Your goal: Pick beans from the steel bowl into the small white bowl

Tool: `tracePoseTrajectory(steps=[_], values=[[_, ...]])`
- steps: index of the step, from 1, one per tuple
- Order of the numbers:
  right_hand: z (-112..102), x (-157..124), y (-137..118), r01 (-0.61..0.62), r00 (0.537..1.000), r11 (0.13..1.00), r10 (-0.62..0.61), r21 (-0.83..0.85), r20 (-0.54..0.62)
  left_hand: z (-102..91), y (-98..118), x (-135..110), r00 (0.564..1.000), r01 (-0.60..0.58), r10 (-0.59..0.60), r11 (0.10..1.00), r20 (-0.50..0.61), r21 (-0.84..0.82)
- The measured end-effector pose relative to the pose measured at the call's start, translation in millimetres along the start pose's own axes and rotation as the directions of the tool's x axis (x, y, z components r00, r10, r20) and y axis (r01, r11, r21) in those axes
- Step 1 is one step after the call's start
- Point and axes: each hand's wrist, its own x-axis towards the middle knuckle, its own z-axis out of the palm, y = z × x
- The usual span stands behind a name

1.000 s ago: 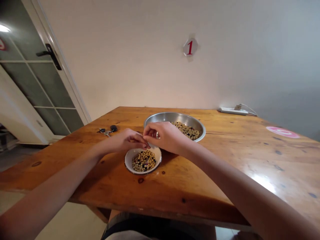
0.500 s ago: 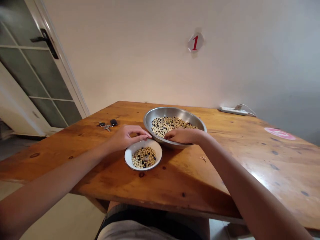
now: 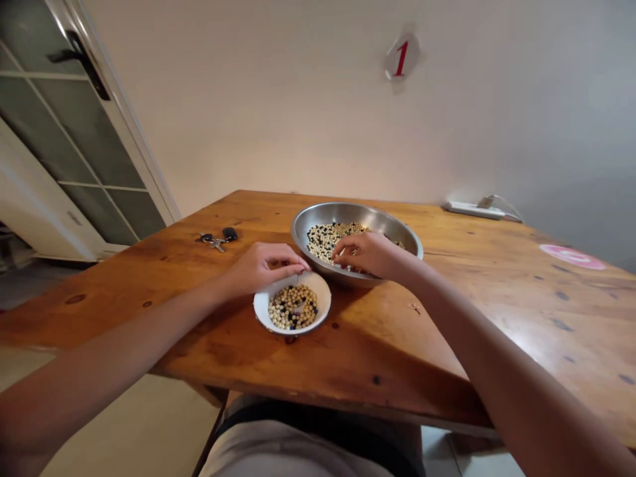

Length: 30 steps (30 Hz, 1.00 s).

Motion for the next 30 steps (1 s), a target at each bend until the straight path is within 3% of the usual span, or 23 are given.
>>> tracePoseTrajectory(steps=[4, 8, 13, 16, 19, 23, 26, 30], values=[[-0.7, -1.4, 2.9, -0.019, 0.999, 0.970, 0.012, 0.241, 0.030, 3.6, -2.1, -0.4, 1.000, -0.019, 0.019, 1.000, -0.008, 0.010], [-4.8, -4.8, 7.7, -0.022, 0.994, 0.867, -0.034, 0.498, 0.102, 5.7, -1.3, -0.8, 0.999, -0.032, 0.033, 0.999, -0.040, 0.028], [-8.1, -10.5, 5.6, -0.095, 0.988, 0.776, -0.002, 0.623, 0.154, 6.5, 0.1, -1.1, 1.000, -0.011, 0.012, 0.999, -0.021, 0.038], [-7.1, -9.2, 5.9, -0.058, 0.996, 0.781, -0.001, 0.622, 0.094, 6.1, 0.8, -1.1, 1.000, -0.005, 0.005, 0.999, -0.010, 0.033], [-3.7, -5.6, 5.6, 0.073, 0.997, 0.843, -0.044, 0.532, -0.068, 4.9, 1.8, -1.4, 1.000, 0.006, -0.006, 1.000, 0.007, 0.008], [5.1, -5.4, -5.6, 0.209, 0.956, 0.878, -0.091, 0.431, -0.279, 3.0, 1.9, -2.2, 0.998, -0.010, 0.011, 1.000, 0.056, -0.024], [13.4, -9.6, -18.9, 0.302, 0.929, 0.863, -0.171, 0.405, -0.328, 1.6, 1.0, -2.6, 0.996, -0.057, 0.057, 0.998, 0.065, -0.004], [20.2, -13.5, -29.9, 0.367, 0.899, 0.898, -0.276, 0.244, -0.339, -0.4, 1.6, -3.2, 0.993, -0.107, 0.104, 0.992, 0.060, 0.060]])
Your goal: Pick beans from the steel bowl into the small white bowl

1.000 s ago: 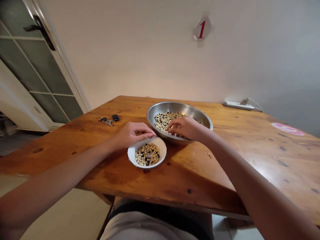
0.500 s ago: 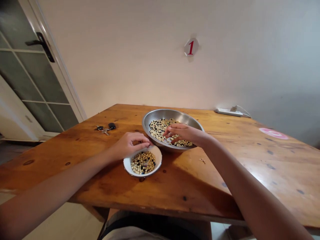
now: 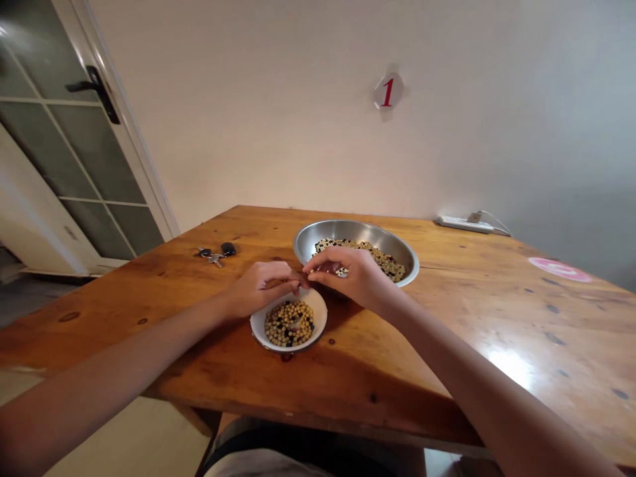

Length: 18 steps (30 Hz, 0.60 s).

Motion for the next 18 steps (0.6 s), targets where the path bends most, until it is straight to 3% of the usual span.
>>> tracePoseTrajectory(steps=[5, 18], values=[[3.2, -0.6, -3.0, 0.068, 0.997, 0.989, -0.072, -0.130, -0.029, -1.4, 2.4, -0.2, 0.998, -0.055, 0.056, 0.995, -0.006, 0.086], [3.7, -0.3, -2.1, 0.155, 0.987, 0.968, -0.161, -0.198, -0.017, -2.2, 4.4, -0.4, 0.997, -0.067, 0.061, 0.983, 0.040, 0.173]])
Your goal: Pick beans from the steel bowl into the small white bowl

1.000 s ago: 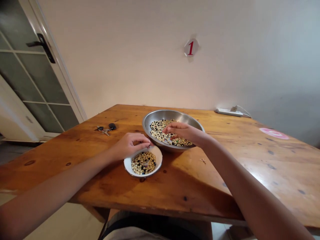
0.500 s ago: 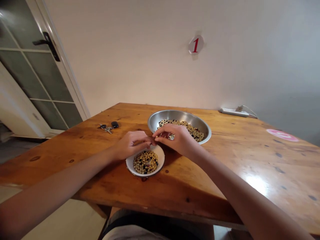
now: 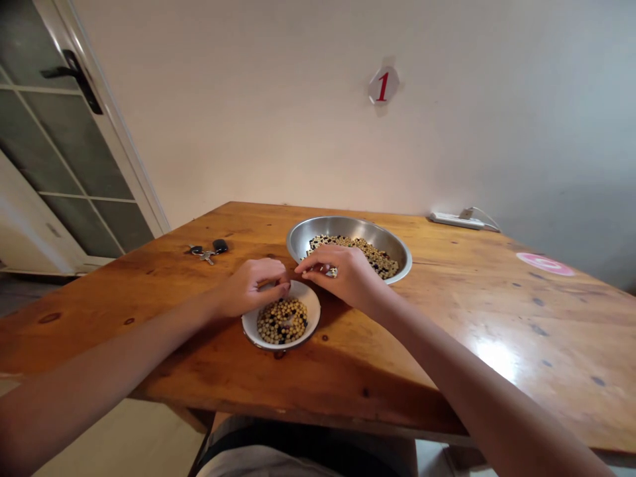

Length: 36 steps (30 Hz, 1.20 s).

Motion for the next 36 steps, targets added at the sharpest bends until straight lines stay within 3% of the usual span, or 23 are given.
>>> tracePoseTrajectory(steps=[7, 14, 36], values=[[0.7, 0.4, -2.7, 0.048, 0.999, 0.997, -0.048, -0.062, 0.003, -0.1, -0.1, 0.4, 1.000, -0.007, 0.007, 1.000, 0.007, 0.017], [1.5, 1.3, -5.3, 0.008, 1.000, 0.996, -0.008, -0.087, 0.001, 0.1, 0.0, 1.4, 1.000, 0.000, -0.001, 1.000, 0.018, 0.025], [1.4, 0.1, -4.0, 0.061, 0.997, 0.992, -0.055, -0.109, 0.053, -0.7, 0.1, 1.7, 0.999, 0.024, -0.025, 0.999, 0.027, 0.029]])
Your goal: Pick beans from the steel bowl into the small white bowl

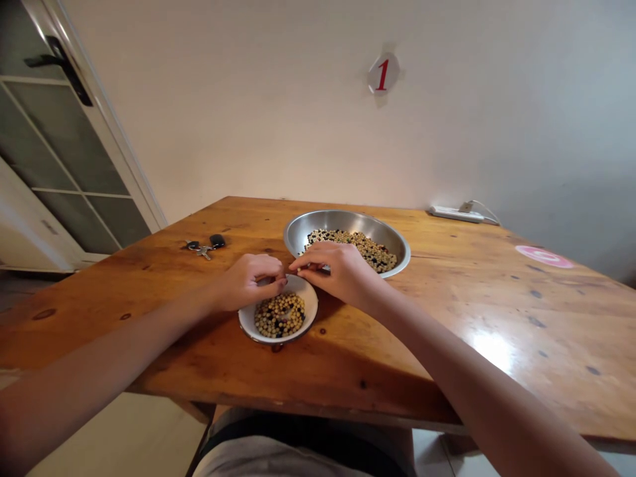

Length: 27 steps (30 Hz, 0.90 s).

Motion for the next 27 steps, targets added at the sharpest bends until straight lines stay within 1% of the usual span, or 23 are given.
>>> tracePoseTrajectory(steps=[7, 11, 15, 17, 19, 23, 27], values=[[1.0, -1.2, 1.9, 0.019, 1.000, 0.999, -0.019, -0.026, 0.010, 1.8, -3.5, 0.4, 1.000, 0.009, -0.009, 1.000, 0.009, -0.004], [3.3, -4.1, 1.8, 0.026, 1.000, 0.996, -0.026, -0.087, 0.006, 2.8, -3.6, 0.4, 0.999, 0.041, -0.041, 0.999, 0.010, -0.005], [7.3, -6.3, -0.9, 0.075, 0.997, 0.982, -0.073, -0.174, 0.018, 3.2, -3.3, 0.5, 0.999, 0.052, -0.052, 0.999, 0.009, -0.004], [8.3, -7.1, -3.0, 0.092, 0.996, 0.978, -0.090, -0.188, 0.016, 3.4, -3.7, 0.6, 0.999, 0.049, -0.049, 0.999, 0.006, -0.006], [8.0, -8.0, -4.8, 0.078, 0.997, 0.982, -0.077, -0.169, 0.010, 3.6, -4.3, 0.6, 0.999, 0.040, -0.040, 0.999, 0.008, -0.009], [5.8, -10.0, -7.4, -0.011, 0.999, 0.992, 0.007, -0.127, -0.033, 3.5, -4.9, 0.5, 1.000, 0.003, -0.003, 1.000, 0.011, -0.002], [5.4, -9.6, -8.2, -0.016, 0.996, 0.991, 0.004, -0.133, -0.087, 3.2, -4.4, 0.5, 1.000, 0.004, -0.004, 1.000, -0.003, -0.019]])
